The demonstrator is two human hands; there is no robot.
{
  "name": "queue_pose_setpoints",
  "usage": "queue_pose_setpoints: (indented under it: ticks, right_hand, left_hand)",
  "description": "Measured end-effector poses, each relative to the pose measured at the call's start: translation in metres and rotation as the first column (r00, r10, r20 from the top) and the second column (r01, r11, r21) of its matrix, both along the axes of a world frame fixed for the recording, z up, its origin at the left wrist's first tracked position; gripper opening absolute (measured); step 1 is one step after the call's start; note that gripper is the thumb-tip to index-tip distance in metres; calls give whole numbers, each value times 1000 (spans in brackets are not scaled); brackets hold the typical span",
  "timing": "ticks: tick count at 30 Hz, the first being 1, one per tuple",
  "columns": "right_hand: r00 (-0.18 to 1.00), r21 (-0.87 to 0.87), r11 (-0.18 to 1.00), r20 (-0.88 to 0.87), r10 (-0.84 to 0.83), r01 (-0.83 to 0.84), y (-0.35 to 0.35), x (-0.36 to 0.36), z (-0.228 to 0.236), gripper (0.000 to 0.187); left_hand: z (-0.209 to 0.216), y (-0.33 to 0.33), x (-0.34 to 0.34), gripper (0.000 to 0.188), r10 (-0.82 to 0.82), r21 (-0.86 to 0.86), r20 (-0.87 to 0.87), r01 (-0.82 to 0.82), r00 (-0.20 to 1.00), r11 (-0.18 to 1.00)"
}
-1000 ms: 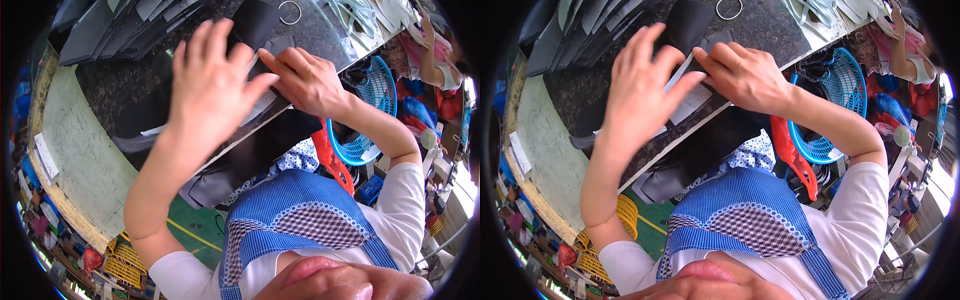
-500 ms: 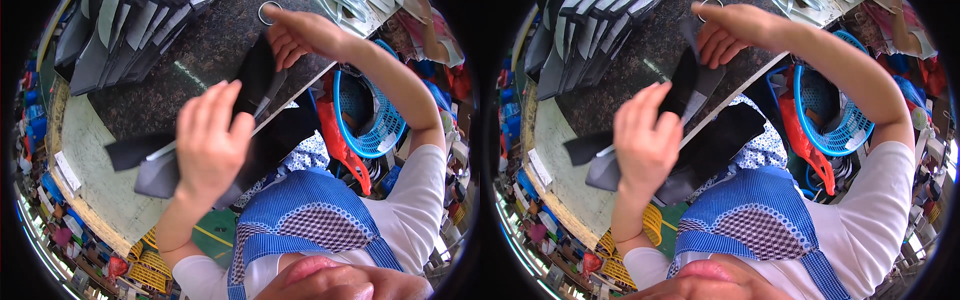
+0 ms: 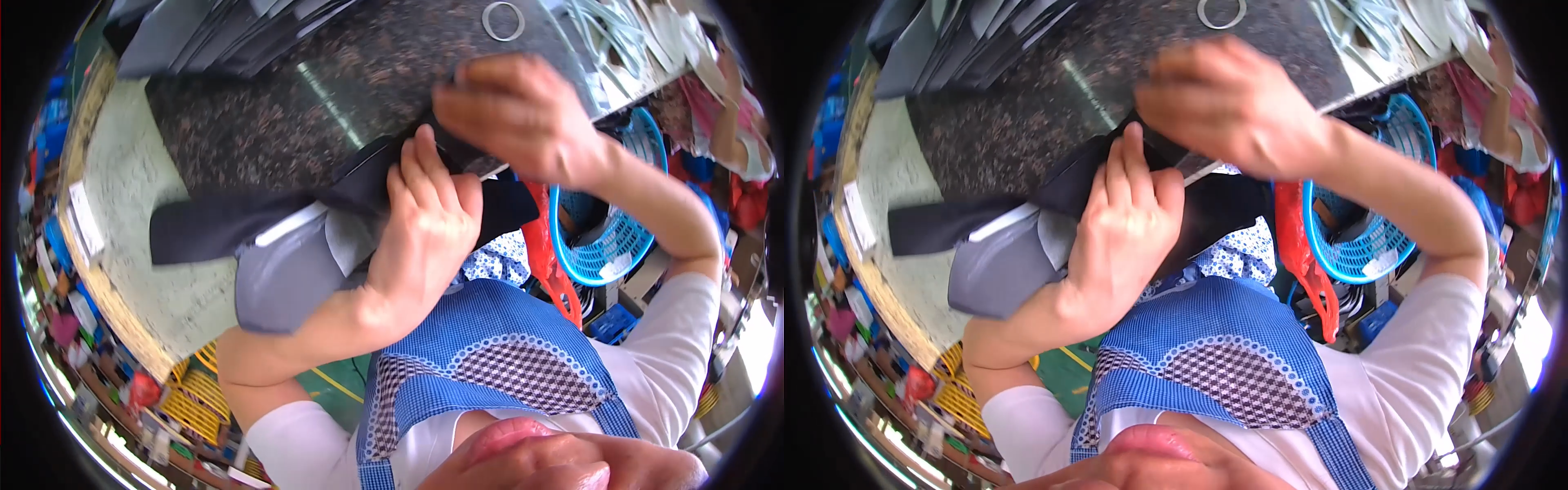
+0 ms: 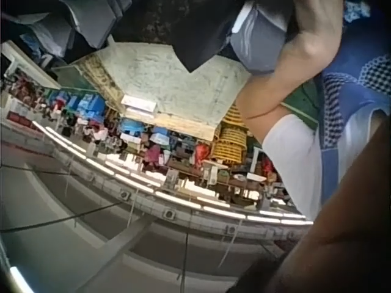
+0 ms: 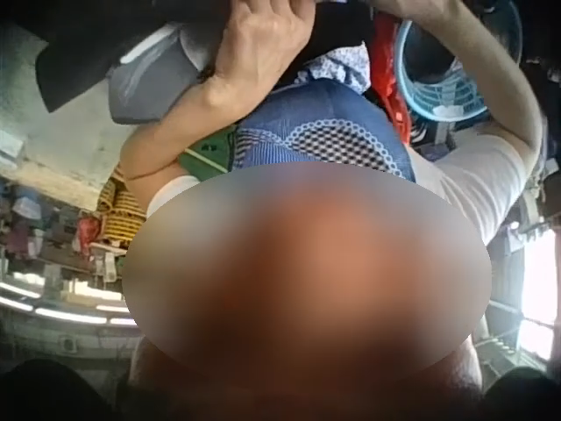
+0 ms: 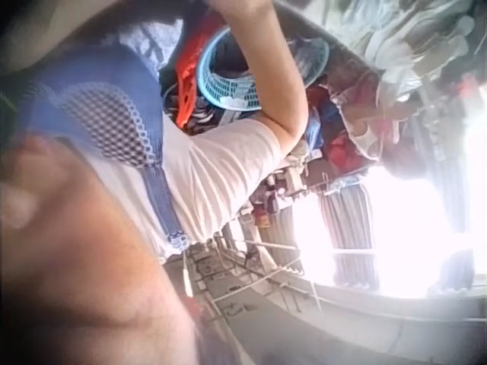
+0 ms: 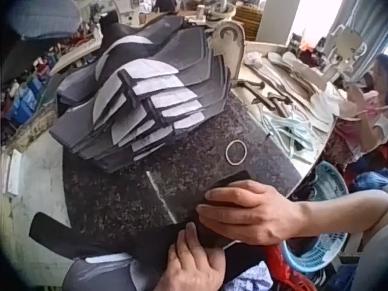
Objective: The recorder is applying white reinforcement or adhesive strips to black shoe upper components at a manufacturing workbench.
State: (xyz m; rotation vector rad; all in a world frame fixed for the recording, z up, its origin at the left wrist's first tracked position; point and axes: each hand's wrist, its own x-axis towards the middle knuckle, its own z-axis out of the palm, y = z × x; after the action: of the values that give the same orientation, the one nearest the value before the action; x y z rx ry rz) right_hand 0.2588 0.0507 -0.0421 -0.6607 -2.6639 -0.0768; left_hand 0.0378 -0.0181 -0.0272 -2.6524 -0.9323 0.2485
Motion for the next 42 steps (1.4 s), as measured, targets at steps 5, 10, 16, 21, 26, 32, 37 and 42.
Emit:
queue_pose_setpoints:
  ticks: [5,10,16,21,26,32,37,42]
  right_hand:
    - [978,-182,969,-90,-186,167,-14,12,-3,44]
    - [920,-588,808,-332,-206,-32,-7,-33,-11,15]
    - [945,-888,453,-211,-250,-79,14,-24,4,15]
    - [967,-596,774,-243,79,-213,-2,-58,10,31]
    - [996,-528,849,-87,-5,-42,-1,-48,19,37]
    - [981,-553,831,-186,-48,-64,-15,-121,5,32]
    - [974,-519,839,-222,50,-162,-15,-115,-2,47]
    - [972,-470,851,-88,219,-234,-11,-109,-2,55]
  left_hand:
    - [-2,-2,-15,13,106,196,107,-125,989,973]
    - [36,59,-54,28,461,-555,273,-254,844,792]
    - [20,71,-107,23,378,-614,535,39,756,789]
    - [18,46,-95,22,-123,-185,389,209,913,960]
    - [19,46,-137,19,449,-594,494,-88,744,800]
    - [19,60,-145,18,421,-628,418,-80,805,774]
    - [18,42,-171,18,211,-438,462,15,861,899]
    - [9,27,-177,28,-116,-127,371,174,921,976]
